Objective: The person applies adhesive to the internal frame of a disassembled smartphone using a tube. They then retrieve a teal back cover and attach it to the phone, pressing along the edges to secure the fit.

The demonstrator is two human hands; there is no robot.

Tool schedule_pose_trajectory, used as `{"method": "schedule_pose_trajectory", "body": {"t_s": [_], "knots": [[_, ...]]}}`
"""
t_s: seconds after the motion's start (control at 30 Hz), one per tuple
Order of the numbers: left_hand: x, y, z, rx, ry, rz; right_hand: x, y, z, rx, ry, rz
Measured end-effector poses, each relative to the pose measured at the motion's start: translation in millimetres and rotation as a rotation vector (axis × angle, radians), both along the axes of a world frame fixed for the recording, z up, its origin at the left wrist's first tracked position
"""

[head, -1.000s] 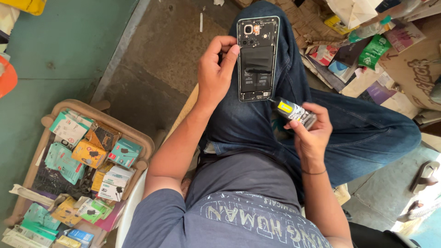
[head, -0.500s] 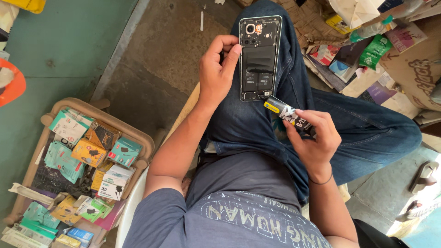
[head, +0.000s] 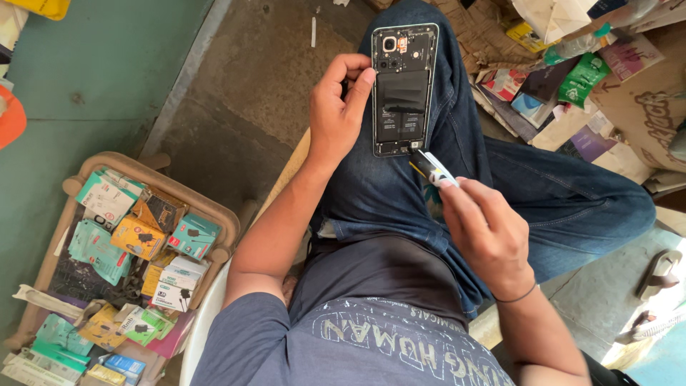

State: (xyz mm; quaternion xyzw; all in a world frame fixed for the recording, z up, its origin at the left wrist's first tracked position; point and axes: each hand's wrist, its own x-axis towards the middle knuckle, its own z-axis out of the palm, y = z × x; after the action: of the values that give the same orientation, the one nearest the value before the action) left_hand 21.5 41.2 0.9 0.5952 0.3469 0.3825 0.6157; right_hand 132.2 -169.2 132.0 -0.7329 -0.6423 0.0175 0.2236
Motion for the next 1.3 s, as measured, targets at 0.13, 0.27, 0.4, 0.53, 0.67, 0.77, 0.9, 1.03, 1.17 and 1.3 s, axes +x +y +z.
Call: {"method": "schedule_pose_trajectory", "body": {"t_s": [0.13, 0.27, 0.4, 0.53, 0.67, 0.77, 0.9, 1.03, 1.17, 1.3], "knots": [[-1, 0, -2, -0.006, -0.020, -0.009, 4, 9, 19, -0.090, -0.172, 0.209], [0, 1, -2, 0.003, -0.009, -0.003, 3, 20, 30, -0.141, -0.454, 0.403], [-3, 1, -4, 0.002, -0.019, -0.012, 8, 19, 36, -0.146, -0.536, 0.458], [-3, 1, -7, -0.037, -0.016, -0.007, 28, -1, 33, -0.045, -0.118, 0.155], [-12, 7, 2, -0.134, -0.242, 0.050, 34, -25, -3, 0.216, 0.523, -0.299], [-23, -2, 23, -0.429, -0.554, 0.007, 29, -39, -36, 0.402, 1.182, -0.483], [-23, -29, 62, -0.585, -0.794, -0.169, 18, -44, -64, 0.549, 1.562, -0.391], [-10, -51, 99, -0.628, -0.871, -0.267, 8, -41, -69, 0.599, 1.654, -0.301], [0, -64, 122, -0.750, -0.859, -0.287, -1, -36, -68, 0.630, 1.705, -0.276], [9, -70, 124, -0.836, -0.949, -0.332, -7, -33, -66, 0.655, 1.712, -0.245]]}}
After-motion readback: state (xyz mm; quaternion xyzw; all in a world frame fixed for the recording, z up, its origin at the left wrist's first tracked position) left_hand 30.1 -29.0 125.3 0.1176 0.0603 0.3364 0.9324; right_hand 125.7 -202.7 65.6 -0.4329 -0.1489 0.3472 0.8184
